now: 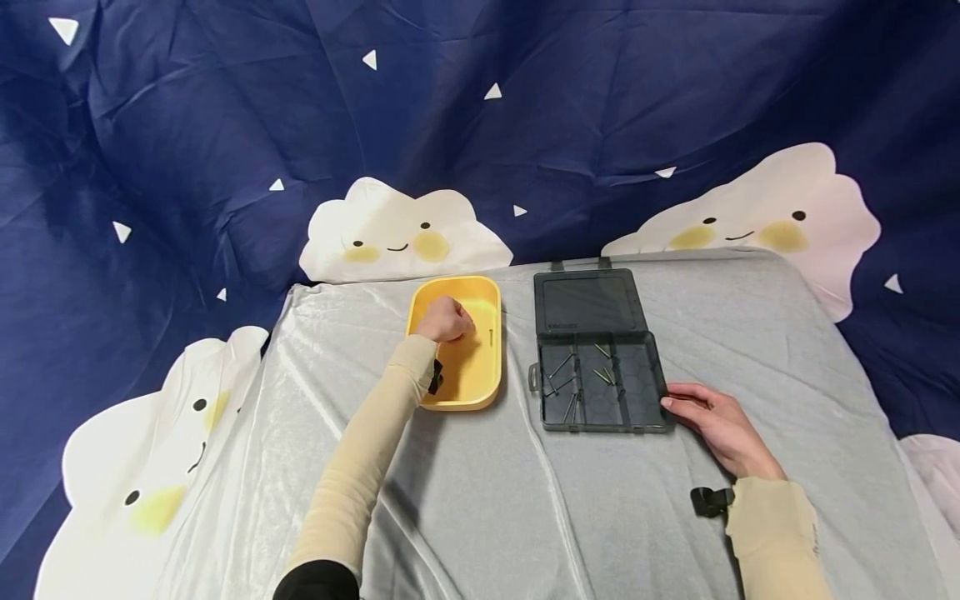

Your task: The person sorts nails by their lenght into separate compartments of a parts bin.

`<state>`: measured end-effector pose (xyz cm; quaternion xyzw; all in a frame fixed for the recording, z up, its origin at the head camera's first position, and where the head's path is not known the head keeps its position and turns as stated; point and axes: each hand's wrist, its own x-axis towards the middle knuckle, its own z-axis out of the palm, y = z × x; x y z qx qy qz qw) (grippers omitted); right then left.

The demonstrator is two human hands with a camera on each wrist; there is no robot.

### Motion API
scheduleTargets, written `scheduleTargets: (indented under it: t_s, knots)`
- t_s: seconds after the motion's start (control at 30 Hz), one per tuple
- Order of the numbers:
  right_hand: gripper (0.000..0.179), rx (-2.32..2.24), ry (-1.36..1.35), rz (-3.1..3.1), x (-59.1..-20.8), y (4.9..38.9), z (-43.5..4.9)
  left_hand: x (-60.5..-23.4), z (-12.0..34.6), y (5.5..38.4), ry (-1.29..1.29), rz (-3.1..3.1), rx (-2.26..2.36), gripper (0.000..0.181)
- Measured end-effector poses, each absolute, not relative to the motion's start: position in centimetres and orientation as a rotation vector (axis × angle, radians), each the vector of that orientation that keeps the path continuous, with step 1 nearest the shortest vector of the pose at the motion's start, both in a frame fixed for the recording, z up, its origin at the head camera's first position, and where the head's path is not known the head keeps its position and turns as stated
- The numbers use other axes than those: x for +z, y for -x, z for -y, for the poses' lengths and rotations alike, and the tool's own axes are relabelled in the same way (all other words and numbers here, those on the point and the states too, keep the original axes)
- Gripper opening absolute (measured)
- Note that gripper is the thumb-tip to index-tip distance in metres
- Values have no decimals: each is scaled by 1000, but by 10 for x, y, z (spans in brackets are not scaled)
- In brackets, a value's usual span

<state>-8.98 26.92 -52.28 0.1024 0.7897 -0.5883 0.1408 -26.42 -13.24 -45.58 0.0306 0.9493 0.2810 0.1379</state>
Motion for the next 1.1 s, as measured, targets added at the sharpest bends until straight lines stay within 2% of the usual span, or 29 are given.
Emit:
scheduleTargets:
  t_s: [0.3,0.53,0.7,0.87,1.1]
  knots:
    - [66,-1710,-281,-2280,-523,90,-269,-448,130,263,49,-2450,1317,10]
    - [66,-1702,-278,-2288,-522,90,-268,-440,131,267,185,-2118,1635,34]
    - [67,-1695,-282,-2293,-522,89,-268,-433,127,265,210,-1986,1765,38]
    - [68,-1700,-286,-2286,-522,89,-268,-424,120,259,191,-1885,1860,38]
    - [68,-1684,-290,-2284,-522,90,-268,-415,107,251,145,-1790,1885,24]
